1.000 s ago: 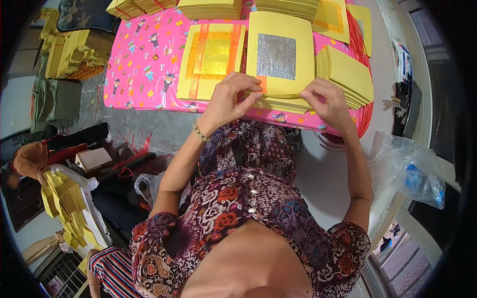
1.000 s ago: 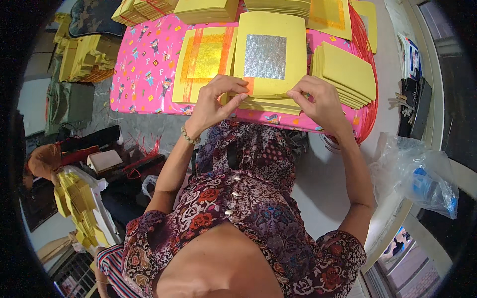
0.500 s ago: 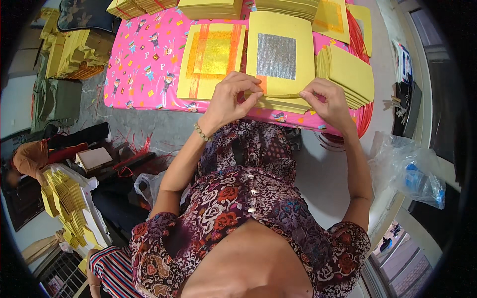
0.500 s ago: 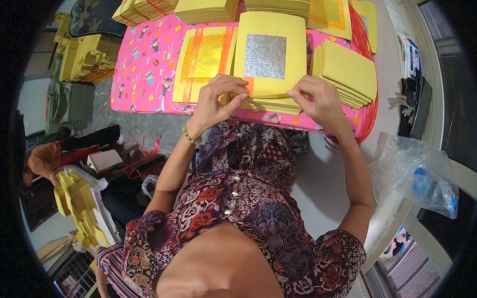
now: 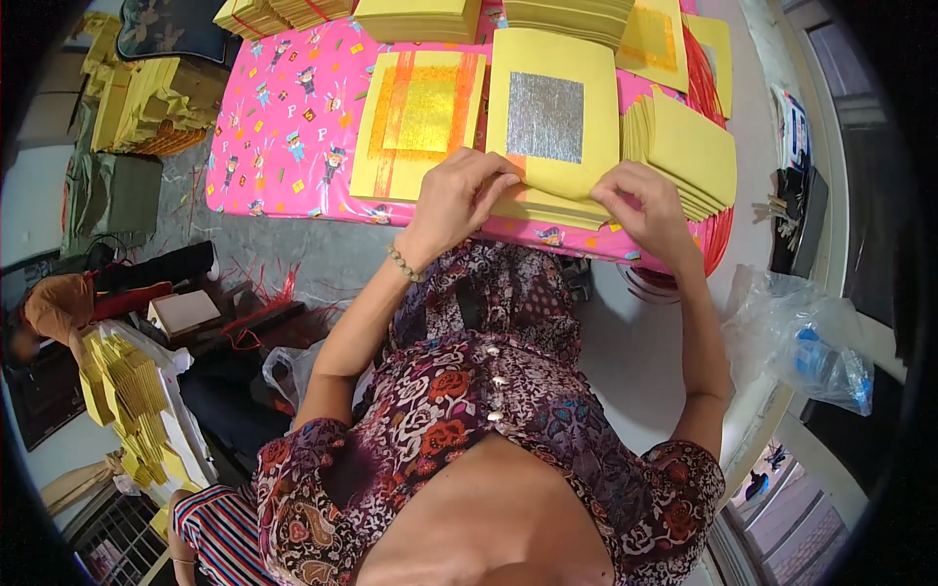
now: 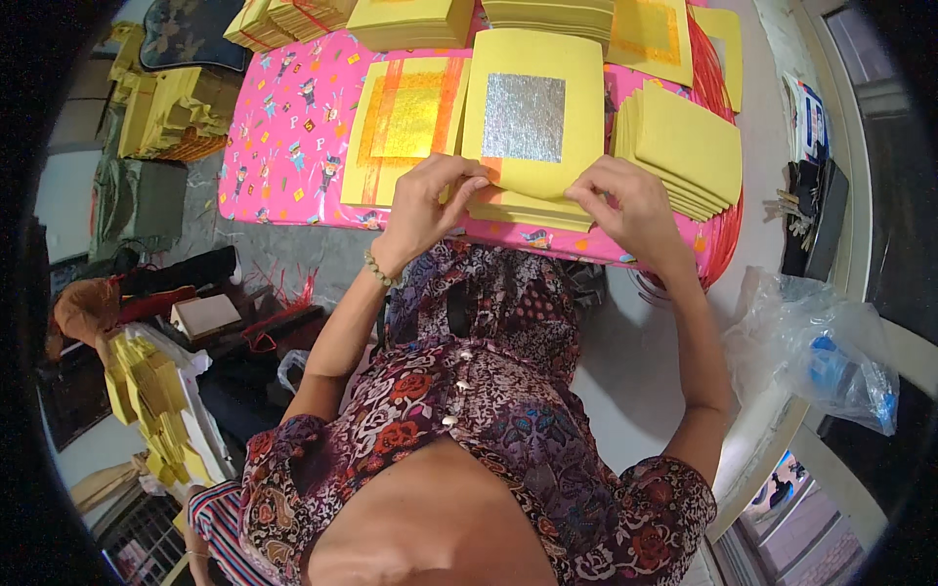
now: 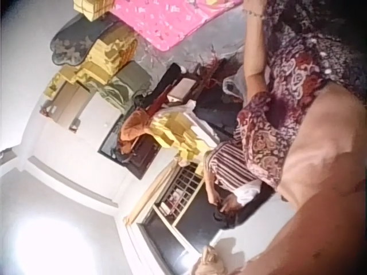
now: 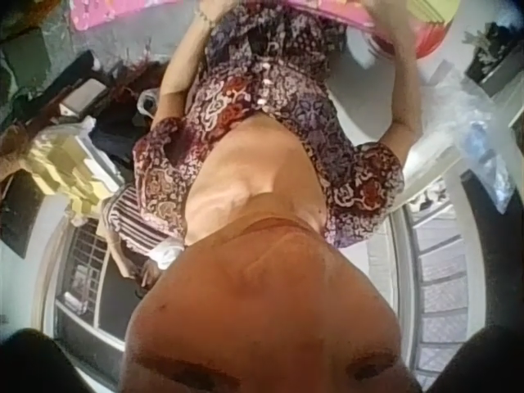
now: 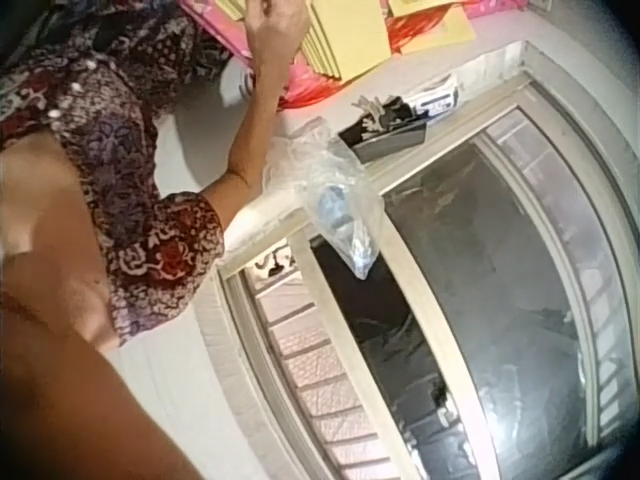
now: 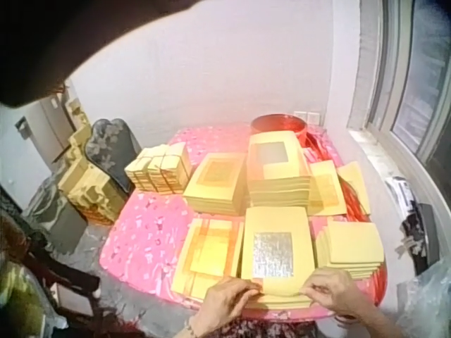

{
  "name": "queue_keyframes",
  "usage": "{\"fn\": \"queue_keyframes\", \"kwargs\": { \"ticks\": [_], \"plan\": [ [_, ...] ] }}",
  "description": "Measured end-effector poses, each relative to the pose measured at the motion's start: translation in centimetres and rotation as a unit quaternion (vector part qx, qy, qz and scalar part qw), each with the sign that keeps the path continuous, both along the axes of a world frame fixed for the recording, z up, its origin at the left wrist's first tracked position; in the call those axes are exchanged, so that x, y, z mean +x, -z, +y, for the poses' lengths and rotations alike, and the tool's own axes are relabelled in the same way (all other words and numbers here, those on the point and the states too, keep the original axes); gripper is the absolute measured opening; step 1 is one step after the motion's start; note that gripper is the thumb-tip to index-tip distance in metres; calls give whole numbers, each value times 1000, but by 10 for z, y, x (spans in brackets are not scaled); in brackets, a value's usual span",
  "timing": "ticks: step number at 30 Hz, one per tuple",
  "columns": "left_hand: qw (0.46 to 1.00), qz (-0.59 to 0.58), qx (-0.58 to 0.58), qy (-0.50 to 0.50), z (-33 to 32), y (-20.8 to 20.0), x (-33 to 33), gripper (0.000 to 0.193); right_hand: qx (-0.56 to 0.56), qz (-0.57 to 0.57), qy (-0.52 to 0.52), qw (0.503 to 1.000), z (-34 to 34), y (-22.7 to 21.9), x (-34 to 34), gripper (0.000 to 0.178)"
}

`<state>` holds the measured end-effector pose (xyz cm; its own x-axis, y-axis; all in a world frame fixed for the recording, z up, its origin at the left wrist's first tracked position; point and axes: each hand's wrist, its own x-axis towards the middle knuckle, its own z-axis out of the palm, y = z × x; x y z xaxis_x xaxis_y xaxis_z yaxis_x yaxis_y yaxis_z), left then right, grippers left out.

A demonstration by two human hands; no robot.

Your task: Folding and stacking joss paper on a table.

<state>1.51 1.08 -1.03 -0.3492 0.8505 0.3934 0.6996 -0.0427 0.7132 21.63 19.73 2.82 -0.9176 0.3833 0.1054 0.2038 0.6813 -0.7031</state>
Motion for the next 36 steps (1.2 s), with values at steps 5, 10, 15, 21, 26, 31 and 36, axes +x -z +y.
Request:
{"fn": "queue_keyframes", "kwargs": {
  "ticks": [5, 10, 15, 21, 26, 31, 36],
  "plan": [
    [1000, 21, -3, -15, 4, -3, -3, 9, 228, 123, -12, 966, -23, -17, -12, 21],
    [999, -19, -38, -18, 10, -10, -7, 12, 220, 84, -30, 971, -12, -14, -19, 15],
    [988, 76, 106, -86, 24, -25, -5, 37, 170, 105, 47, 979, 15, -29, -51, 10],
    [985, 166, 49, 17, 56, -29, 5, 48, 173, 74, 82, 979, 71, -19, -99, 14],
    [974, 217, -46, 36, 79, -15, 11, 71, 175, 37, 97, 979, 97, 2, -127, 14],
    [960, 263, -99, 15, 92, 1, 6, 76, 344, 46, 69, 935, 108, 22, -138, 11],
    [964, 245, -104, 10, 92, 5, 7, 77, 440, 50, 56, 895, 102, 19, -148, 6]
  ]
}}
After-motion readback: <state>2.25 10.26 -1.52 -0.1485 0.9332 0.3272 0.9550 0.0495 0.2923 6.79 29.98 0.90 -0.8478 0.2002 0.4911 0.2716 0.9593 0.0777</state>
